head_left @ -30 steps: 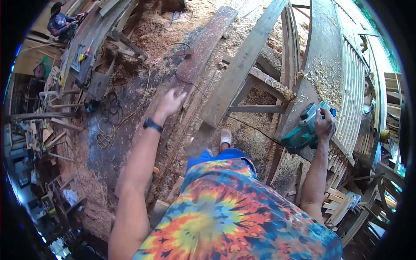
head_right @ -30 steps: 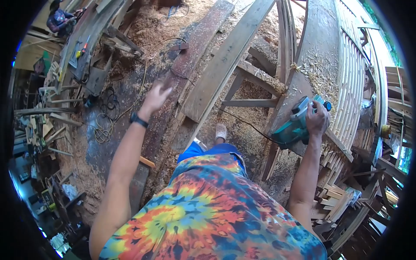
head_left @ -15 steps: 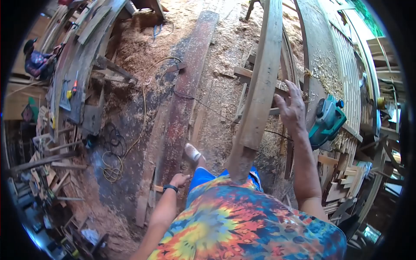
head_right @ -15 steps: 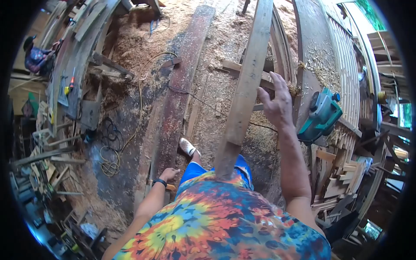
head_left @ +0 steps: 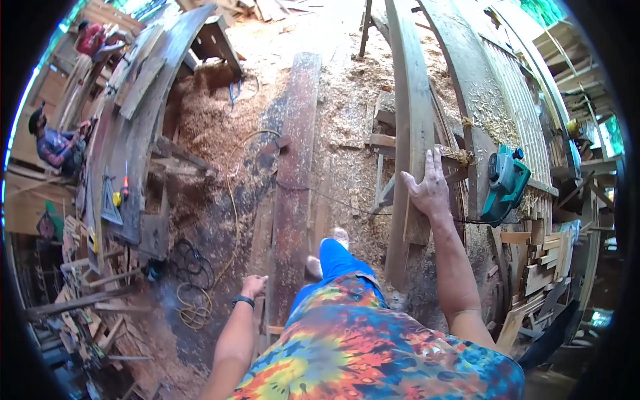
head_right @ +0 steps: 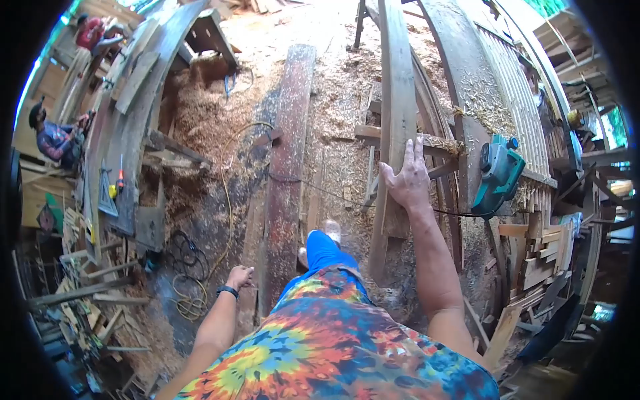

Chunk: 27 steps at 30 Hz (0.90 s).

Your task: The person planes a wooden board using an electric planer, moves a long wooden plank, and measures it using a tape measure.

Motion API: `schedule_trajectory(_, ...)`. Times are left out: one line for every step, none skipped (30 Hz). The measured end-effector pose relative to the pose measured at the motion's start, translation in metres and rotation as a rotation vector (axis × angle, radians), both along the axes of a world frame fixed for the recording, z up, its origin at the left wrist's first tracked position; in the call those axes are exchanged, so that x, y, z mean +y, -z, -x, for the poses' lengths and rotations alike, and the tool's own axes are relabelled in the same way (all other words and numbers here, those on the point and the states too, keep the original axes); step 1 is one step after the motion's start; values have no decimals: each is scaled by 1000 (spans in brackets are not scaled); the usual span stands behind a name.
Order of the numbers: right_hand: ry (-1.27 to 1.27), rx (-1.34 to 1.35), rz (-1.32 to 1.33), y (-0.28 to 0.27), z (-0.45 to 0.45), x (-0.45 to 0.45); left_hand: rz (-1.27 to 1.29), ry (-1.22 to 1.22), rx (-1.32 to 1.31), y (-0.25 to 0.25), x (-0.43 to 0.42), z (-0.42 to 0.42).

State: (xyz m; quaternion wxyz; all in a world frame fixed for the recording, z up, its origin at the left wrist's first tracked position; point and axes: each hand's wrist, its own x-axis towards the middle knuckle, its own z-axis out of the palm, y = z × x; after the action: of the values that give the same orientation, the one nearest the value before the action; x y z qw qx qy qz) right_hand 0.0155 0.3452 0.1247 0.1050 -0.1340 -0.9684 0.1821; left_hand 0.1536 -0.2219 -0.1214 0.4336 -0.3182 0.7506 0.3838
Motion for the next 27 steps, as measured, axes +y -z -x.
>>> schedule_trajectory(3,29,-17,-1,1,-1,-38,21,-13,3,3,13)
schedule_trajectory(23,13,-12,-5,1,-3,-75,41,-27,6,6,27)
schedule_trajectory(41,-4,-7,-10,2,-5,-80,76,3,1,18,40)
schedule_trajectory(56,-24,-1,-14,3,-7,-86,108,29,-4,32,50)
schedule_trajectory(75,-33,-19,-16,4,-8,-223,26,19,-6,42,61)
schedule_trajectory(91,-42,-38,-18,6,-9,-139,212,124,46,34,65)
schedule_trajectory(104,-52,-57,-20,8,-10,-107,316,188,35,47,76)
schedule_trajectory(120,-60,-80,-19,10,-10,-72,418,252,11,70,87)
schedule_trajectory(136,-68,-103,-18,12,-8,-34,555,288,-25,92,103)
schedule_trajectory(151,-78,-124,-17,15,-8,7,692,321,-55,110,120)
schedule_trajectory(177,-101,-109,-26,19,-8,-68,720,241,-64,120,139)
schedule_trajectory(192,-159,-56,-38,25,-6,-107,749,257,-75,127,158)
schedule_trajectory(210,-215,0,-50,32,-2,-146,782,273,-84,134,179)
schedule_trajectory(230,-271,57,-57,40,3,-186,820,289,-90,140,205)
schedule_trajectory(242,-247,85,-56,47,12,-169,839,297,-91,147,235)
schedule_trajectory(218,-163,84,-52,57,20,-157,884,341,-93,153,270)
schedule_trajectory(192,-81,77,-50,69,29,-148,925,384,-98,162,308)
schedule_trajectory(162,-3,65,-48,85,38,-144,961,424,-99,170,343)
schedule_trajectory(174,-11,75,-48,104,46,-132,919,463,-99,179,380)
schedule_trajectory(192,-3,102,-48,127,53,-110,912,517,-105,189,417)
schedule_trajectory(213,5,131,-48,151,59,-116,835,464,-109,198,457)
schedule_trajectory(232,2,159,-49,171,66,-124,754,401,-114,205,490)
schedule_trajectory(246,-44,127,-48,193,75,-166,774,546,-86,196,523)
schedule_trajectory(264,-45,145,-49,217,84,-151,686,483,-79,195,553)
schedule_trajectory(282,-42,165,-51,241,90,-127,702,504,-86,193,580)
schedule_trajectory(295,-39,184,-55,264,96,-103,714,526,-96,194,605)
schedule_trajectory(299,-69,176,-61,287,102,-104,659,508,-123,197,622)
